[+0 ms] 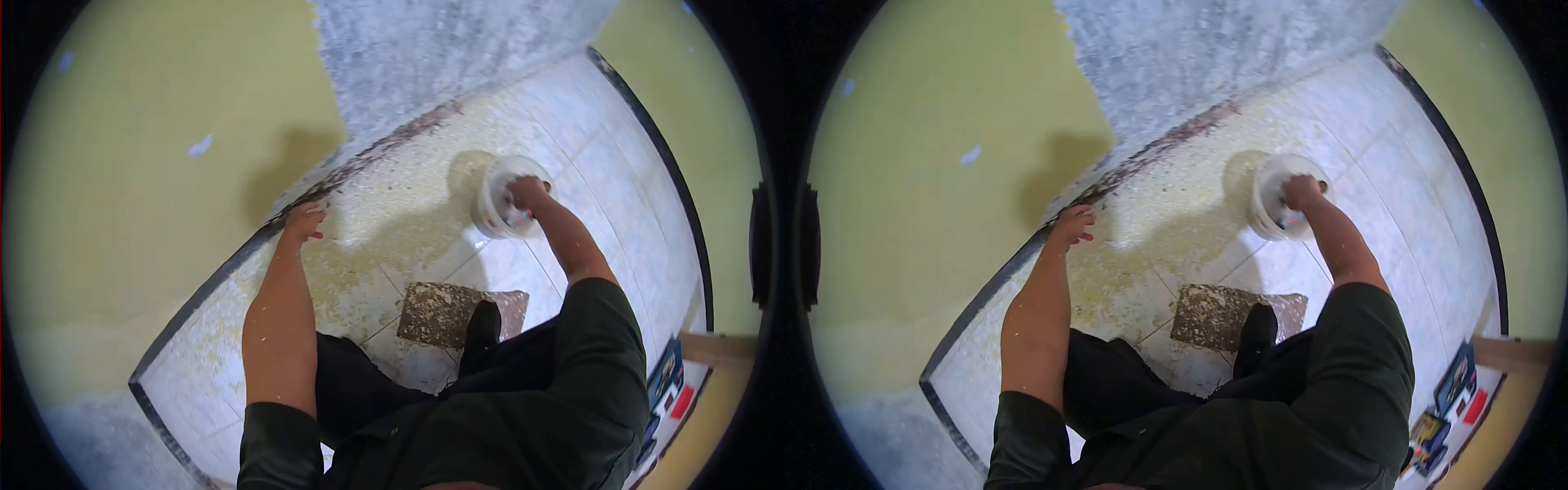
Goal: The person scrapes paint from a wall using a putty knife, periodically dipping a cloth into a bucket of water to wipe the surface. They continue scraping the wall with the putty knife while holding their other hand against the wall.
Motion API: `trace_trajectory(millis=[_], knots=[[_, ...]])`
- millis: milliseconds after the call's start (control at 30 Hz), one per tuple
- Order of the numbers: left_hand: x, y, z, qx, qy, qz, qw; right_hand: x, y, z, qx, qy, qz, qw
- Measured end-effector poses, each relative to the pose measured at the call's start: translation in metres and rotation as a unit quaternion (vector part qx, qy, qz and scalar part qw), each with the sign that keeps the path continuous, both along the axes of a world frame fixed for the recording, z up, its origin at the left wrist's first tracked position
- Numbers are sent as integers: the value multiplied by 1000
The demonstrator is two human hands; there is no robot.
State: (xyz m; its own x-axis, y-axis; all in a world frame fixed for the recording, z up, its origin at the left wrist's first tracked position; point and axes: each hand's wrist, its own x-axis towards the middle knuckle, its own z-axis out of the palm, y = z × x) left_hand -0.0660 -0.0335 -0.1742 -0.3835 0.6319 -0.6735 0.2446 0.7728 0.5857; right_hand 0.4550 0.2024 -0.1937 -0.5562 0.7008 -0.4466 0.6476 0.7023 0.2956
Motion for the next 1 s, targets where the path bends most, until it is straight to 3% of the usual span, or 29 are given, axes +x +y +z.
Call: trace_trajectory(millis=[100, 200, 333, 400, 467, 533, 600, 633, 667, 700, 767, 800, 833, 867, 900, 967, 1000], knots=[[-4, -3, -2, -24, 5, -4, 1000, 21, -6, -17, -4, -25, -69, 997], [8, 3, 3, -28, 9, -42, 999, 11, -18, 30, -63, -113, -92, 987], [29, 20, 4, 27, -23, -26, 999, 13, -24, 64, 17, -63, -102, 993], [37, 28, 2, 34, -30, -40, 998, 8, -33, 92, 23, 20, -135, 990], [43, 30, 7, 22, -25, -86, 996, 18, -36, 98, 14, -11, -142, 990], [43, 32, 2, 34, -25, -81, 996, 27, -45, 115, -47, -146, -137, 979], [37, 32, -8, 45, -24, -74, 996, 34, -42, 130, -99, -150, -202, 963], [30, 35, -18, 63, 0, -60, 996, 11, -47, 170, -115, -119, -209, 964], [24, 37, -27, 79, 24, -44, 996, 12, -29, 179, -93, -90, -149, 980], [20, 38, -35, 77, 18, -37, 996, -4, -25, 202, -78, 35, -121, 989], [15, 48, -42, 169, 137, 106, 970, -61, -39, 244, -13, 248, -80, 965], [13, 54, -36, 168, 138, 105, 970, -93, -42, 252, -20, 305, -59, 950], [11, 59, -22, 199, 37, 253, 946, -120, -41, 243, -60, 423, -14, 904], [13, 59, 3, 212, -12, 320, 923, -144, -40, 224, -99, 534, 31, 839], [15, 58, 28, 227, -57, 387, 892, -169, -38, 205, -88, 564, 23, 821], [31, 48, 96, 100, -74, 540, 832, -213, -45, 156, -50, 634, -19, 772], [27, 42, 98, 104, -63, 539, 833, -235, -54, 126, -23, 673, -54, 737]])
